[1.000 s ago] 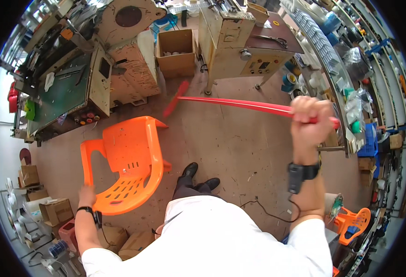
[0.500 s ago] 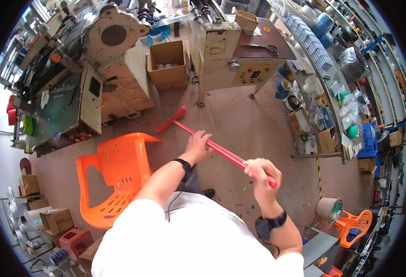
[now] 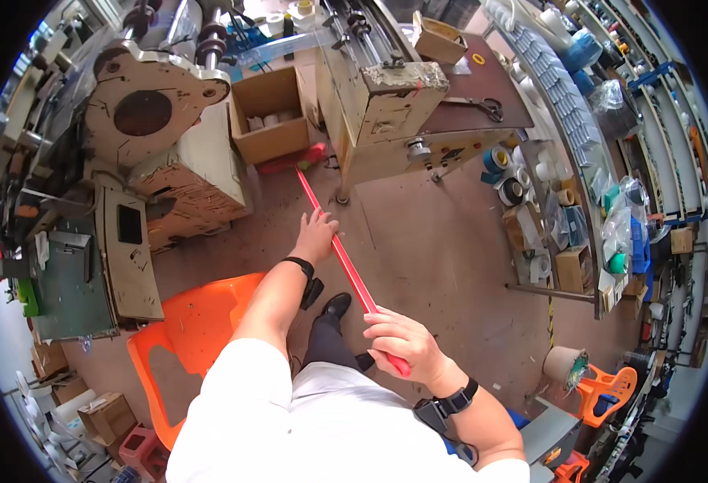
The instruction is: Sweeping the floor of a production facility using a broom and a dustpan.
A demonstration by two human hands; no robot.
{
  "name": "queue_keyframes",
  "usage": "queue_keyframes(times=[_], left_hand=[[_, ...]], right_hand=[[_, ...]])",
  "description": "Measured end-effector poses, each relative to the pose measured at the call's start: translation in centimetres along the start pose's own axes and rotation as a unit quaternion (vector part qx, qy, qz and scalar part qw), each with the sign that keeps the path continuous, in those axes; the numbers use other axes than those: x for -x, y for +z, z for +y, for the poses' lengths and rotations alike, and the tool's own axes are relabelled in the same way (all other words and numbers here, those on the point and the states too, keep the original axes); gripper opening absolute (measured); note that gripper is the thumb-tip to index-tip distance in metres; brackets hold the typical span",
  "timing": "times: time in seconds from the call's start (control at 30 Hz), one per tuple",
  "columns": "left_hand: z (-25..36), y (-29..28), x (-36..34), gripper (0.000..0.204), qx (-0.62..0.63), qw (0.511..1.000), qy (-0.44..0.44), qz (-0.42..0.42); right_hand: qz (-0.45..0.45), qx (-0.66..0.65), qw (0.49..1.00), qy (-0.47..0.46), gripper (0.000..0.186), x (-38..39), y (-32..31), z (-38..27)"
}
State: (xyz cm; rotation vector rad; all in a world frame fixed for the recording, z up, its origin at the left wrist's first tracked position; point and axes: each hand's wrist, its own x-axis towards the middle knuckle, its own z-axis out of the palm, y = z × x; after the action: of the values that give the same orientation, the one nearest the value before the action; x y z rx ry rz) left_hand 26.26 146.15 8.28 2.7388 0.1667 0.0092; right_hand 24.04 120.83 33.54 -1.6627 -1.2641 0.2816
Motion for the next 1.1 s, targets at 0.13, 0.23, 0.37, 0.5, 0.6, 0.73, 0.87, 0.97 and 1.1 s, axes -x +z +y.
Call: queue_keyframes(times=[0.13, 0.23, 0.37, 0.5, 0.6, 0.73, 0.87, 0.97, 1.1], left_hand=[[0.5, 0.0, 0.9, 0.026, 0.039, 0.996, 0.043, -0.060], [5.0, -2.6, 2.7, 0.025, 0.140, 0.983, 0.070, -0.095], [10.5, -8.0, 3.2, 0.021, 0.194, 0.967, 0.155, -0.059], [9.7, -11.4, 2.2, 0.019, 0.137, 0.970, 0.201, -0.023], [4.1, -10.6, -1.0, 0.014, 0.161, 0.977, 0.133, 0.029], [-6.0, -7.3, -2.0, 0.018, -0.067, 0.987, 0.121, -0.087], [-8.6, -2.8, 0.9, 0.023, 0.034, 0.992, 0.038, -0.116], [-6.2, -1.5, 2.9, 0.024, 0.092, 0.988, 0.069, -0.104], [1.2, -1.5, 4.8, 0.023, 0.187, 0.960, 0.136, -0.160]], right_hand=[[-0.021, 0.024, 0.999, 0.003, 0.005, -1.2, -1.7, -1.4], [0.002, 0.030, 0.999, 0.045, 0.004, -3.1, -5.8, -5.5], [-0.032, 0.029, 0.996, 0.081, 0.007, -5.2, -12.0, -12.3], [-0.016, -0.022, 0.996, 0.087, 0.005, -6.0, -13.3, -13.7], [-0.014, 0.029, 0.999, 0.023, 0.003, -6.5, -8.8, -8.8], [0.012, 0.026, 0.999, -0.030, 0.012, -6.8, 1.1, -0.3], [-0.074, 0.019, 0.996, -0.051, 0.012, -6.3, 3.9, 1.8], [-0.118, 0.012, 0.992, -0.042, 0.011, -5.7, 1.2, -0.4], [-0.132, -0.020, 0.990, 0.050, 0.007, -3.8, -5.7, -5.2]])
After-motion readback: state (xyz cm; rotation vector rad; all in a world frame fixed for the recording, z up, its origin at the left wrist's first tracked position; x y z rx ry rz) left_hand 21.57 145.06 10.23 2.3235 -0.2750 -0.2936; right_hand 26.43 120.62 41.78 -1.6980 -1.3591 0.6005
